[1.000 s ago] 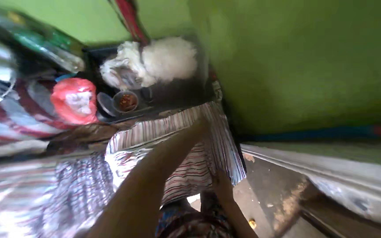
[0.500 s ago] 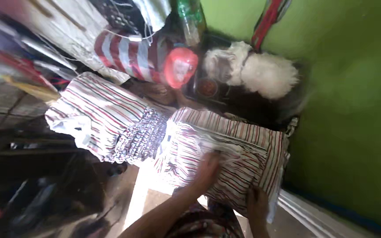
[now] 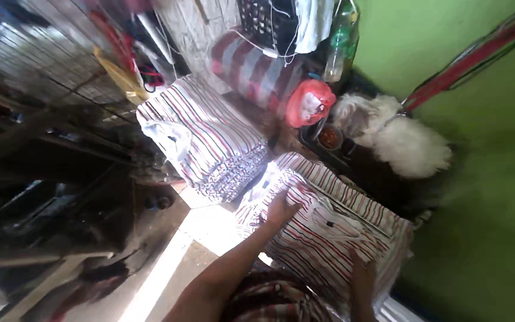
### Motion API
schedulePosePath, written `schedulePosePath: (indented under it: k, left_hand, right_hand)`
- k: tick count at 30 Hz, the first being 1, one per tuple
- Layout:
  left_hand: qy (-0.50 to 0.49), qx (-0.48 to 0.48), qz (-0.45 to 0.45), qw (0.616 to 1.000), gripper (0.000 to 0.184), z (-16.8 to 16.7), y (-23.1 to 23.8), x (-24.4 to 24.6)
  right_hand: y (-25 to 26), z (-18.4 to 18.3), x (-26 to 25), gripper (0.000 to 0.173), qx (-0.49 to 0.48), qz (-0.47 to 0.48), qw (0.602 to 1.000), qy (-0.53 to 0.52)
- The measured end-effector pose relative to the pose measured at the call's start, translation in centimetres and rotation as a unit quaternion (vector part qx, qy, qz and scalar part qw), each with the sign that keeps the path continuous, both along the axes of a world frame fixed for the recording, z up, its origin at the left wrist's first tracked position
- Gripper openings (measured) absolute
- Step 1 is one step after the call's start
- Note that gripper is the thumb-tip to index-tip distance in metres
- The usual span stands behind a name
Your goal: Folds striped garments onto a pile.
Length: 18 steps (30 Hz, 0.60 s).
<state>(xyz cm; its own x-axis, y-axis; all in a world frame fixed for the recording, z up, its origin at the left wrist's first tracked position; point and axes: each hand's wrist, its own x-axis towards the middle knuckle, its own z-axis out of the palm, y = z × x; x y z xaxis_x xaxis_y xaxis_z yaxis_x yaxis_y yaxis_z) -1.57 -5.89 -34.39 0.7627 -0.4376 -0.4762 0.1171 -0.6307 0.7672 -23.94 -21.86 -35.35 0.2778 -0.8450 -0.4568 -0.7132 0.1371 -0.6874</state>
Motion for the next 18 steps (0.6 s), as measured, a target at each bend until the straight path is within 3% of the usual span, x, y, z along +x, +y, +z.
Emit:
schedulePosePath:
  k: [4,10,12,15,18]
  left_hand:
    - [-0.014,-0.058,-0.013,0.998,0.063,0.6,-0.6,1.6]
    - [0.030,0.055,-0.082,0.995,0.060,0.4,-1.4,4.6]
    - [0.040,0.022,-0.127,0.991,0.061,0.9,-0.7,5.6]
    - [-0.002,-0.015,-0.119,0.993,0.043,0.7,2.6,7.3]
    - [0.015,0.145,-0.125,0.981,0.044,1.7,7.0,7.3]
  right_hand:
    - [-0.1,1.0,0.3,0.073,-0.016,-0.040,0.998,-0.042]
    - [-1.2,-1.3,0.6,0.079,-0.043,0.032,0.999,0.004]
    - [-1.0,-0.2,0.7,0.070,-0.065,0.052,0.995,0.048]
    - [-0.7,0.6,-0.7,0.050,-0.148,0.045,0.985,0.073]
    - [-1.3,-0.5,-2.7,0.050,-0.139,0.023,0.986,0.084]
